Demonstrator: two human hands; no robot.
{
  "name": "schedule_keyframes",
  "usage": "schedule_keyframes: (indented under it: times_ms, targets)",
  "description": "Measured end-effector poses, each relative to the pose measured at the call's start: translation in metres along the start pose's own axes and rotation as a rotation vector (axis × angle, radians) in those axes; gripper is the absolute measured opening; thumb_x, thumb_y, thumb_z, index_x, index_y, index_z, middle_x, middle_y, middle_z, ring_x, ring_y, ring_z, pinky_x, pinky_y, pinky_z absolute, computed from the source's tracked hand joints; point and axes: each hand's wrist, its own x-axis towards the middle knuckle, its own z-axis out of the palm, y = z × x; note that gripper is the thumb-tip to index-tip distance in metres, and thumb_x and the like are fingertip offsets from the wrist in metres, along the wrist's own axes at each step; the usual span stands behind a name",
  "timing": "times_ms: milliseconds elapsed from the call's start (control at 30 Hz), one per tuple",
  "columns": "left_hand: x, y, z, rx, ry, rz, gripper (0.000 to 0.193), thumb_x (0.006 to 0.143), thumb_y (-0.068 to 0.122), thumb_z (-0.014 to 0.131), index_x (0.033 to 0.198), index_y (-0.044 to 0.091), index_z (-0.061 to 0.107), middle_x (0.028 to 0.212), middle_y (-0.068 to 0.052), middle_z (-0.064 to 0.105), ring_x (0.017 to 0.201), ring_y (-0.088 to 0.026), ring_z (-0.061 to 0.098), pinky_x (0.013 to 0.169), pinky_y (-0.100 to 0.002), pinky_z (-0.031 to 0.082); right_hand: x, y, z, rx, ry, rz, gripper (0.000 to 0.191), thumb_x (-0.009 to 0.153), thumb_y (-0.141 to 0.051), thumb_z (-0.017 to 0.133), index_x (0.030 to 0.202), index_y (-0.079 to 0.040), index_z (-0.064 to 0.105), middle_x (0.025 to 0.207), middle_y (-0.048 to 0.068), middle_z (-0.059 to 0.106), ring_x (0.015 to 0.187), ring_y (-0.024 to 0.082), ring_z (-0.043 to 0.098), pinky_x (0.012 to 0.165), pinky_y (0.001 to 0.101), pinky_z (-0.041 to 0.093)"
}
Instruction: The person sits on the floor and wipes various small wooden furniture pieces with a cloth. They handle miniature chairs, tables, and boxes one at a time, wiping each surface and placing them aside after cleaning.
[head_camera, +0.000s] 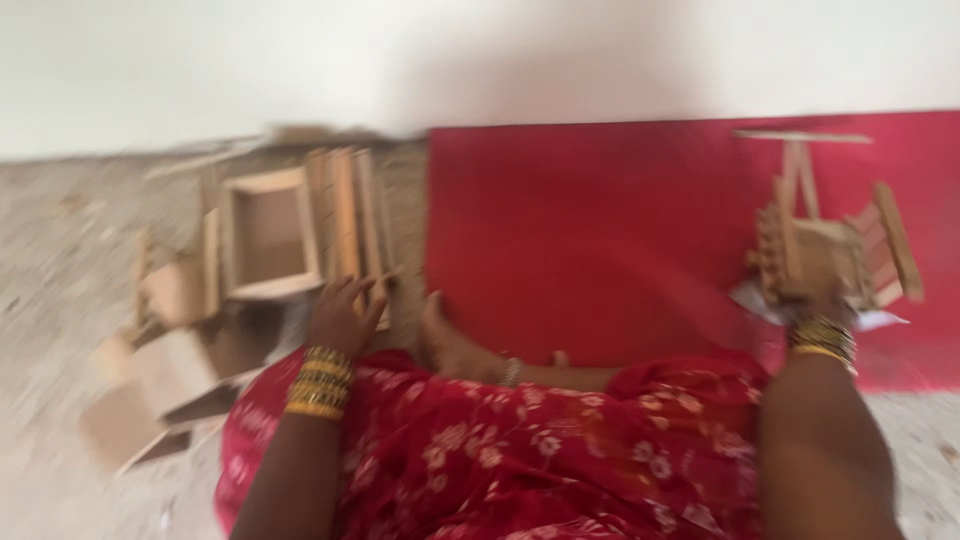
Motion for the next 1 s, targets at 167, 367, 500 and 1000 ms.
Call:
schedule_keyframes:
  times_ms: [167, 367, 500, 1000]
  targets:
    - [0.010, -0.026, -0.001, 0.187, 0.157, -0.167, 0.058, 0.087, 0.051, 0.070, 0.126, 0.008, 0.068, 0.129, -0.021, 0.063, 0.124, -0.037, 0.056, 0.104, -0.051, 0.042, -0.024, 0.003, -0.011, -0.086, 0.055, -0.002, 0.038, 0.098, -0.014, 0.069, 0.126, 0.005, 0.054, 0.115, 0.018, 0.070, 0.098, 0.030, 0.075, 0.078, 0.0393, 0.069]
    - [0.013, -0.023, -0.011, -0.072, -0.110, -0.636, 0.054, 0.092, 0.055, 0.063, 0.126, 0.013, 0.068, 0.131, -0.013, 0.068, 0.125, -0.031, 0.064, 0.109, -0.044, 0.049, -0.040, 0.007, -0.041, -0.234, 0.210, -0.134, 0.039, 0.101, -0.017, 0.068, 0.128, 0.007, 0.052, 0.117, 0.019, 0.069, 0.098, 0.029, 0.076, 0.077, 0.0376, 0.068]
    - [0.016, -0.017, -0.018, -0.060, -0.228, -0.666, 0.072, 0.086, 0.061, 0.072, 0.133, 0.008, 0.058, 0.133, -0.016, 0.063, 0.127, -0.033, 0.059, 0.109, -0.046, 0.046, -0.045, 0.007, -0.046, -0.293, 0.246, -0.212, 0.041, 0.104, -0.019, 0.068, 0.130, 0.008, 0.051, 0.119, 0.020, 0.069, 0.098, 0.028, 0.076, 0.077, 0.0365, 0.068]
    - [0.008, -0.019, -0.008, 0.021, -0.402, -0.655, 0.091, 0.085, 0.061, 0.074, 0.151, 0.008, 0.041, 0.155, -0.017, 0.045, 0.141, -0.033, 0.048, 0.113, -0.047, 0.045, -0.093, 0.052, 0.020, -0.416, -0.028, -0.608, 0.034, 0.112, -0.016, 0.066, 0.131, 0.008, 0.053, 0.109, 0.014, 0.069, 0.080, 0.017, 0.070, 0.059, 0.0273, 0.056]
